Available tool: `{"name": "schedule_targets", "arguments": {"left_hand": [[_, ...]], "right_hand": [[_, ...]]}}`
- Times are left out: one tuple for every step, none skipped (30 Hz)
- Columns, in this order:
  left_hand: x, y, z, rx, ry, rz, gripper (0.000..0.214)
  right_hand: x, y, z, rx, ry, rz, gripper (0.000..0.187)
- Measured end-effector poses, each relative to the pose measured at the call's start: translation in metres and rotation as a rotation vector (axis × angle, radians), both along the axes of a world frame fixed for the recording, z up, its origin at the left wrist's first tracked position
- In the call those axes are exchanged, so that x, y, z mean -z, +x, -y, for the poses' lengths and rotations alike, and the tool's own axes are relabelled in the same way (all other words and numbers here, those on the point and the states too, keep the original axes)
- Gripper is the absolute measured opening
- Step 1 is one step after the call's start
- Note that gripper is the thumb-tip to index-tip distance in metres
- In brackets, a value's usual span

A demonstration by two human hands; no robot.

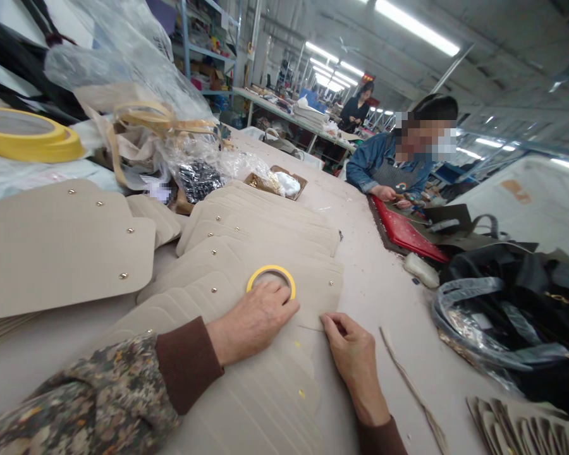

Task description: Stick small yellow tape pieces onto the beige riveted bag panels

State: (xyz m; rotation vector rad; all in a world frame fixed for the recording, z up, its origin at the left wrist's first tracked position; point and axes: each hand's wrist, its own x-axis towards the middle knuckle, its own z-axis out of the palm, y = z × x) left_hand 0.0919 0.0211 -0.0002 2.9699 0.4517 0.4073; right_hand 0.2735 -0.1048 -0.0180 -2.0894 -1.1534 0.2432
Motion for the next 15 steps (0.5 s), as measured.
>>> {"name": "schedule_targets", "arguments": {"left_hand": [[-0.002, 0.001, -0.001, 0.008, 0.002, -0.007, 0.010], [-0.003, 0.002, -0.002, 0.014, -0.001, -0.016, 0.010], [-0.005, 0.002, -0.003, 0.020, -0.011, -0.027, 0.010], [-0.007, 0.003, -0.003, 0.022, -0.027, -0.039, 0.011], [-0.008, 0.003, -0.004, 0.023, -0.050, -0.047, 0.011], [-0.010, 0.003, -0.004, 0.024, -0.078, -0.051, 0.010], [-0.011, 0.003, -0.005, 0.030, -0.110, -0.050, 0.010], [-0.013, 0.002, -0.004, 0.041, -0.143, -0.042, 0.010], [-0.014, 0.001, -0.004, 0.057, -0.175, -0.027, 0.010], [-0.015, -0.001, -0.003, 0.078, -0.204, -0.003, 0.011], [-0.015, -0.002, -0.003, 0.097, -0.229, 0.024, 0.012], [-0.015, -0.004, -0.002, 0.110, -0.251, 0.054, 0.012], [-0.014, -0.005, -0.001, 0.112, -0.269, 0.082, 0.012], [-0.013, -0.006, -0.001, 0.108, -0.282, 0.107, 0.010], [-0.012, -0.007, 0.000, 0.103, -0.291, 0.133, 0.008]], "right_hand": [[0.000, 0.000, -0.002, -0.007, -0.003, 0.033, 0.029], [0.000, 0.000, -0.003, -0.015, -0.011, 0.055, 0.027], [0.000, 0.000, -0.004, -0.023, -0.020, 0.071, 0.027], [0.000, 0.001, -0.005, -0.034, -0.027, 0.083, 0.026], [0.000, 0.001, -0.004, -0.047, -0.029, 0.093, 0.026], [0.000, 0.001, -0.004, -0.064, -0.030, 0.098, 0.025], [0.000, 0.001, -0.003, -0.081, -0.034, 0.097, 0.024], [-0.001, 0.000, -0.001, -0.101, -0.042, 0.084, 0.024], [-0.003, 0.000, 0.001, -0.130, -0.060, 0.051, 0.023], [-0.006, -0.001, 0.003, -0.168, -0.093, -0.005, 0.021], [-0.009, -0.001, 0.005, -0.216, -0.140, -0.083, 0.021], [-0.012, -0.001, 0.008, -0.274, -0.198, -0.172, 0.021], [-0.015, -0.001, 0.010, -0.336, -0.255, -0.262, 0.022], [-0.018, 0.000, 0.011, -0.397, -0.307, -0.340, 0.023], [-0.020, 0.000, 0.012, -0.440, -0.341, -0.398, 0.024]]}}
